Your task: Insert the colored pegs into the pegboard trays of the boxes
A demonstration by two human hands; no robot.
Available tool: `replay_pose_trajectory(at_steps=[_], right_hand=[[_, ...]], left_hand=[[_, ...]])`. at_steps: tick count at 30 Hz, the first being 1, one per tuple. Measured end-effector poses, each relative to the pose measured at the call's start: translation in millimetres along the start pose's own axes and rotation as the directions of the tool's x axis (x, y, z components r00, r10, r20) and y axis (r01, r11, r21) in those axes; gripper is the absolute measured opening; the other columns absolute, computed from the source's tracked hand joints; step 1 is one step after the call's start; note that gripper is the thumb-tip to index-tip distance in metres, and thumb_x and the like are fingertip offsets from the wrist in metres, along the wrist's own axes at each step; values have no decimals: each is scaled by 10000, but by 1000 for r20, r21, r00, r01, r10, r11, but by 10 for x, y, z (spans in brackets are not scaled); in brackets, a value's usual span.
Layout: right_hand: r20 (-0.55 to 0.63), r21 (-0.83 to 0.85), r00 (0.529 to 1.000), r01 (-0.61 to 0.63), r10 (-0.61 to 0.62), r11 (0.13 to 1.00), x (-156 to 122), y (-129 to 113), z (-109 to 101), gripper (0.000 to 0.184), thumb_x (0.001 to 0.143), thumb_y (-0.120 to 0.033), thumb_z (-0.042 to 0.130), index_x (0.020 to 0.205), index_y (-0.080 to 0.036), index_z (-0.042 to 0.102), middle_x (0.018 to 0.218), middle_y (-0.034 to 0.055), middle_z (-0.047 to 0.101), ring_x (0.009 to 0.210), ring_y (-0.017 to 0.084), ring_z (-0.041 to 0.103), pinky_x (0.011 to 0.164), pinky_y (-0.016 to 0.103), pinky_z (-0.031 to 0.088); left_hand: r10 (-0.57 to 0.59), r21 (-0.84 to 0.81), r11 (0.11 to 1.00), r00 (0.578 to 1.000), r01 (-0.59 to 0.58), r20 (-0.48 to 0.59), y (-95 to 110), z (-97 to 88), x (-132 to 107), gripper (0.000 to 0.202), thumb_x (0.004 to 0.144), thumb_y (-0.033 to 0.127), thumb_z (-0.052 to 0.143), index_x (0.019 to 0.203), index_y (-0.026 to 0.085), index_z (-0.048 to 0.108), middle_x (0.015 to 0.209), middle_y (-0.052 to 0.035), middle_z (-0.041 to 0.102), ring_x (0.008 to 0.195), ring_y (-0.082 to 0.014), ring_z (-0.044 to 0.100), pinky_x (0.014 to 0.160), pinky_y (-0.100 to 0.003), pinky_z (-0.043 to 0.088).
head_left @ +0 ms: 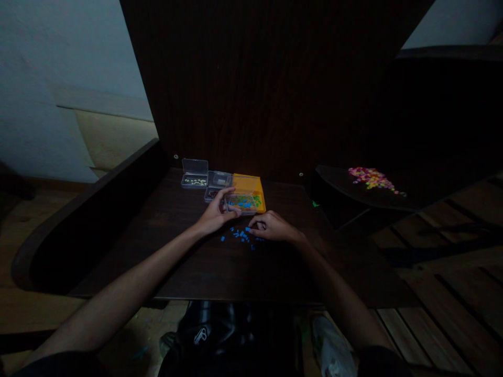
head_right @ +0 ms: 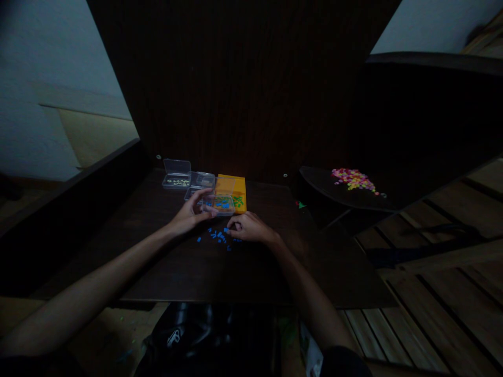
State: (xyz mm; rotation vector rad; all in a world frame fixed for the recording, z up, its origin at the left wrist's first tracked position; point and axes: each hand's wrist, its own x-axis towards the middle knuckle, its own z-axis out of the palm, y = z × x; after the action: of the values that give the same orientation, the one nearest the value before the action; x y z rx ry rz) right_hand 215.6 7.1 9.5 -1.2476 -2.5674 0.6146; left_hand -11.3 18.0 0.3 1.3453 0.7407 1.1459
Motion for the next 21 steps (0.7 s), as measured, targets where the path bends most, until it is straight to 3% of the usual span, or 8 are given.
replay_pose_trajectory(at_steps=[5, 21], right_hand=[[23, -4, 1000, 20, -20, 1000, 5, 8, 3, 277, 814, -361, 681, 1010, -169, 714, 613, -32, 592, 558, 87, 518, 575, 196, 337], [30, -21, 999, 32, -32, 999, 27, -45, 37, 159, 849, -264, 626, 947, -157, 691, 632, -40, 552, 559, 77, 463, 572, 194, 310]], left_hand=[[-2, -8, 1000, 1000, 2, -7, -2, 0, 2, 693, 639, 158, 791, 1252, 235, 477, 1317, -125, 503, 812, -142, 672, 837, -375, 552], [-18, 7, 1000, 1000, 18, -5, 0, 9, -4, 701, 643, 164, 786, 1264, 220, 465, 1325, -130, 503, 800, -122, 669, 835, -342, 543]])
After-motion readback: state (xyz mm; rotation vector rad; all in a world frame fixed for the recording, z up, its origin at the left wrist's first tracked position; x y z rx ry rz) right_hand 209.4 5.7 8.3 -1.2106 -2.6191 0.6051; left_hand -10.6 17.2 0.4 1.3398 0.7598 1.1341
